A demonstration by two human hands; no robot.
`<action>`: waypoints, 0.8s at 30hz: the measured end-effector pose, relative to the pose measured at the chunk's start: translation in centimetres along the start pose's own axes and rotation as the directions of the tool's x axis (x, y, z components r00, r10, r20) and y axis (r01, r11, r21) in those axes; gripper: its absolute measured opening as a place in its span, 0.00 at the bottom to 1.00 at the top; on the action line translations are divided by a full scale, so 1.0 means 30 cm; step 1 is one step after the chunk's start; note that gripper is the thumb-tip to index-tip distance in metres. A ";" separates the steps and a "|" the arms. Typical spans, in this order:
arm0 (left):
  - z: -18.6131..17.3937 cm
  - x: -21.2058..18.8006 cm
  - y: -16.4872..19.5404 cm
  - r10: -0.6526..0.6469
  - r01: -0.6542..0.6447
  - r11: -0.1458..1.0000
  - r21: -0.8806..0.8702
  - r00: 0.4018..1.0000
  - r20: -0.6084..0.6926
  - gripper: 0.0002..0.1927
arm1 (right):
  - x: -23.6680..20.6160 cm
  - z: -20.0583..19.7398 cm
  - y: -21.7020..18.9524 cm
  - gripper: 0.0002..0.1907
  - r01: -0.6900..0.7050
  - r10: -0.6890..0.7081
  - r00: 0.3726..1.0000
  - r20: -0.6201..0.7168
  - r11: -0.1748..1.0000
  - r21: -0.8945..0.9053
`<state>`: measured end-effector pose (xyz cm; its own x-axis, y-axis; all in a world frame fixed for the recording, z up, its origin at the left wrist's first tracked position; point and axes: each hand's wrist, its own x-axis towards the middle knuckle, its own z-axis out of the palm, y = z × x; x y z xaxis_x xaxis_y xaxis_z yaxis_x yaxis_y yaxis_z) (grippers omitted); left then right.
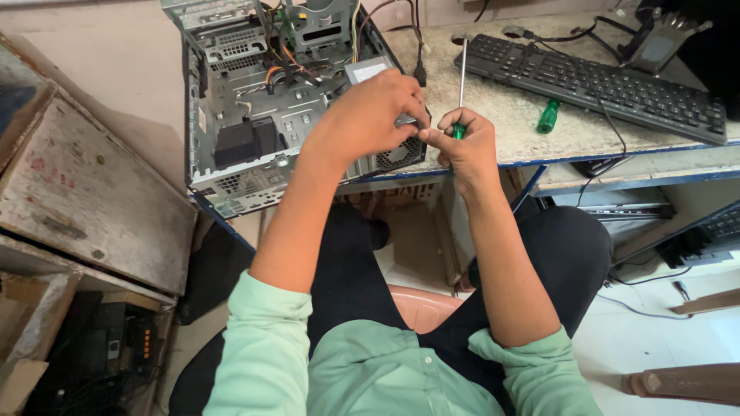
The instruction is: The person handles a motherboard, then installs a power supply unit into a desktop computer case. They connect internal cables and secure the unit with a screwdriver. The person then removes a drive bay cover and works on internal components.
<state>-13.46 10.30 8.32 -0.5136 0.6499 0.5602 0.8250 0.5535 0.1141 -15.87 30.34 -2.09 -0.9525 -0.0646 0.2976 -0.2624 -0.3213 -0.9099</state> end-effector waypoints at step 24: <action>0.028 0.050 -0.074 0.057 -0.035 0.945 -0.325 0.997 0.057 0.07 | -0.042 -0.081 -0.040 0.30 0.160 -0.181 0.964 0.195 0.980 0.118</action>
<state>-16.26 10.49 8.22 -0.4783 0.7090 0.5182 0.8745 0.3308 0.3547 -14.73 33.09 -2.09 -0.8408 -0.1880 0.5077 -0.3915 -0.4363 -0.8101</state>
